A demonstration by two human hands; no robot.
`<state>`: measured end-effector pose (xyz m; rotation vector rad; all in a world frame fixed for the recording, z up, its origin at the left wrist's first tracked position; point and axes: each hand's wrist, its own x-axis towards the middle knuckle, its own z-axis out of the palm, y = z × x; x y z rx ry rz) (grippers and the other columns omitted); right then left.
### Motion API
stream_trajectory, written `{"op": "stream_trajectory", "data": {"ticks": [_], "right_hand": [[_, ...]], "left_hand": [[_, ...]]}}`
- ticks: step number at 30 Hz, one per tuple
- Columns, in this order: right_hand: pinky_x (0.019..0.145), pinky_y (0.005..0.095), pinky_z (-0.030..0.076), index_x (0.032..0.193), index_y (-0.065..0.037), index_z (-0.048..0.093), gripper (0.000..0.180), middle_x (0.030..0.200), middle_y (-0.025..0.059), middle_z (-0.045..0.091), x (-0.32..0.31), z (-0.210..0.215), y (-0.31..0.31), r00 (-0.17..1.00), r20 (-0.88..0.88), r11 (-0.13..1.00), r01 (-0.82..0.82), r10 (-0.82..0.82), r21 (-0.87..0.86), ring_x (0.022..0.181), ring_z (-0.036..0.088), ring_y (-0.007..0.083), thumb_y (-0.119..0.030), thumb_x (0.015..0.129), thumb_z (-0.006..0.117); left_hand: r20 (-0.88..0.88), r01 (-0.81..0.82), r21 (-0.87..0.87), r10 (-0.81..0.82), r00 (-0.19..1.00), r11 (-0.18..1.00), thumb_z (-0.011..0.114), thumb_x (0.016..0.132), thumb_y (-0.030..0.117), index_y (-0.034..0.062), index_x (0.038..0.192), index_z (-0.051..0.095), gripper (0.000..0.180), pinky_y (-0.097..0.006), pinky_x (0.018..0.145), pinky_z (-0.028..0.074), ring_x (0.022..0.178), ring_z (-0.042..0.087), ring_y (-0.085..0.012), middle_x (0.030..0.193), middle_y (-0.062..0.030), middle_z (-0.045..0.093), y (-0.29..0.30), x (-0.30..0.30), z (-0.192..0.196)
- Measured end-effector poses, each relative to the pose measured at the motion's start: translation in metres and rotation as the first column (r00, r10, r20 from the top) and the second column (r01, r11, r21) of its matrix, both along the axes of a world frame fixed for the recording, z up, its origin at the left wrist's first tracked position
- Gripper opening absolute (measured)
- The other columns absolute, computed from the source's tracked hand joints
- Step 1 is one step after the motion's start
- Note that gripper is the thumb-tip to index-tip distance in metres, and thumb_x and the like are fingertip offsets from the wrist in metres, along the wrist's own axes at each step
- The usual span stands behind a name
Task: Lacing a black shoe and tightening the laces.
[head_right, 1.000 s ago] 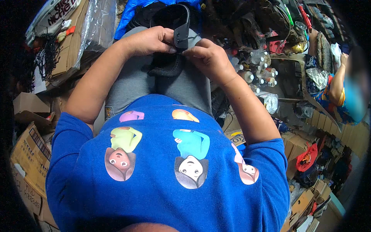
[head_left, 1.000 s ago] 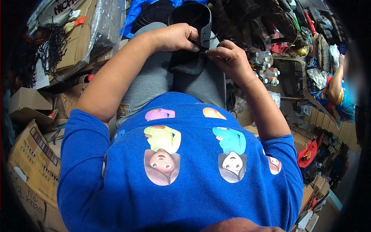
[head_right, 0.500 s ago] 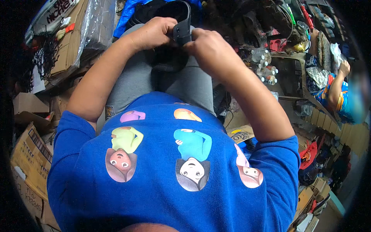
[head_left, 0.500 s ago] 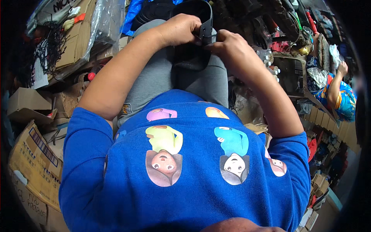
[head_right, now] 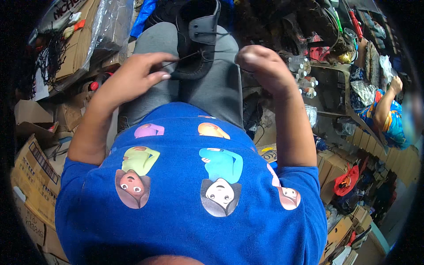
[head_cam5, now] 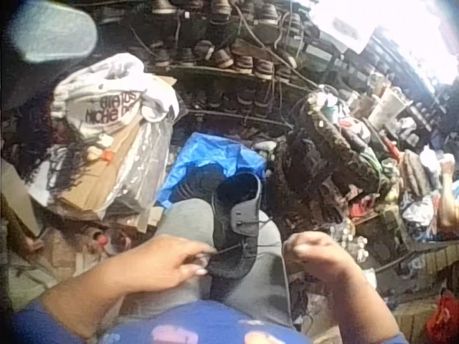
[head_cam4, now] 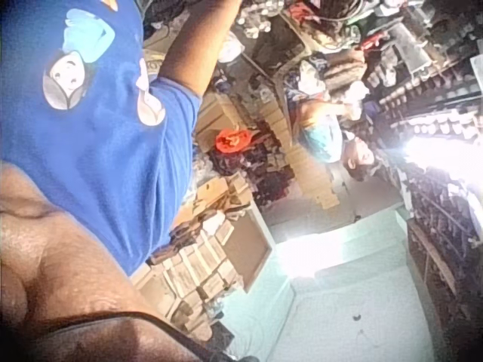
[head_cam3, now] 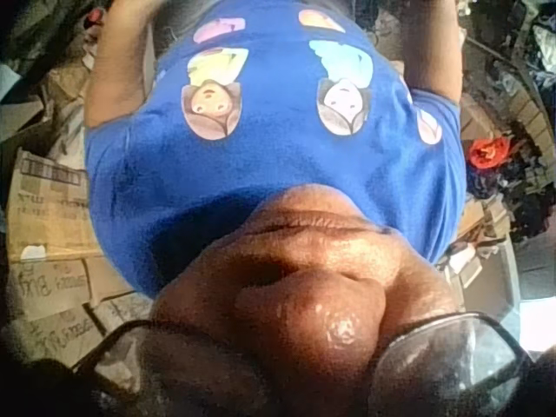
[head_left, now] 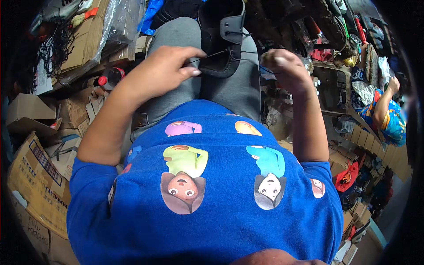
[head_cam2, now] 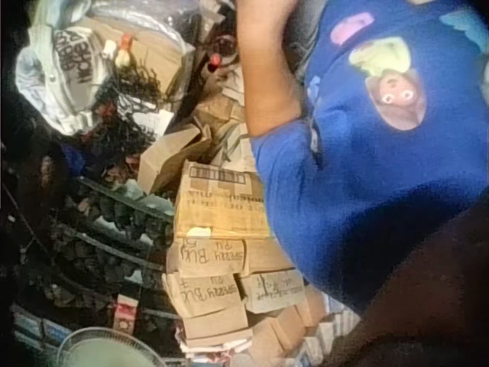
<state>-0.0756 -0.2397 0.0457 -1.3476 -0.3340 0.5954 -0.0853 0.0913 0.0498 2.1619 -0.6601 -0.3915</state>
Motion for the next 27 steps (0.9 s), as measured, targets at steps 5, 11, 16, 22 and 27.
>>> {"op": "stream_trajectory", "data": {"ticks": [5,11,16,22,27], "right_hand": [[0.087,0.0400,0.043,0.111,-0.009,0.055,0.031,0.075,-0.0014,0.043,-0.002,0.005,-0.007,0.973,-0.224,0.800,0.181,-0.060,0.572,0.069,0.044,0.0123,-0.033,0.092,0.055],[0.063,0.0345,0.045,0.091,-0.003,0.068,0.035,0.073,0.0100,0.066,-0.008,-0.013,0.030,0.939,0.322,0.614,0.324,-0.119,-0.720,0.066,0.057,0.0157,-0.038,0.087,0.062],[0.070,0.0375,0.037,0.065,-0.006,0.057,0.031,0.064,0.0091,0.058,-0.013,-0.026,0.023,0.638,0.651,0.394,0.520,0.410,-0.758,0.065,0.057,0.0280,-0.030,0.085,0.061],[0.067,0.0370,0.036,0.065,-0.010,0.054,0.028,0.063,0.0069,0.056,-0.036,-0.046,-0.008,0.567,0.697,0.330,0.620,0.440,-0.712,0.063,0.054,0.0267,-0.028,0.085,0.061],[0.074,0.0329,0.037,0.094,-0.011,0.062,0.023,0.076,0.0039,0.059,-0.041,-0.054,-0.026,0.922,0.379,0.594,0.349,-0.079,-0.725,0.073,0.054,0.0207,-0.032,0.084,0.061]], "left_hand": [[-0.059,-0.113,0.424,0.152,0.987,0.898,0.065,0.084,0.018,-0.0034,0.088,0.061,0.022,-0.031,0.069,0.045,0.068,0.055,-0.0226,0.071,-0.0079,0.056,0.035,0.027,0.020],[-0.520,-0.446,-0.841,-0.236,0.821,0.306,0.047,0.095,0.024,0.0069,0.072,0.057,0.030,-0.038,0.076,0.045,0.071,0.054,-0.0265,0.073,-0.0114,0.055,-0.035,0.042,0.009],[-0.668,-0.671,-0.733,-0.310,0.677,0.115,0.044,0.097,0.037,0.0150,0.057,0.035,0.046,-0.032,0.061,0.038,0.049,0.040,-0.0155,0.052,-0.0026,0.041,-0.039,0.047,-0.017],[-0.414,-0.467,-0.871,-0.737,0.534,0.151,0.046,0.098,0.029,0.0047,0.066,0.047,0.040,-0.034,0.078,0.042,0.067,0.053,-0.0209,0.069,-0.0036,0.052,0.014,0.063,-0.046],[-0.510,-0.410,-0.563,0.088,0.856,0.718,0.040,0.100,0.029,0.0028,0.084,0.057,0.036,-0.039,0.088,0.048,0.078,0.064,-0.0177,0.096,-0.0165,0.066,0.047,0.077,-0.033]]}}
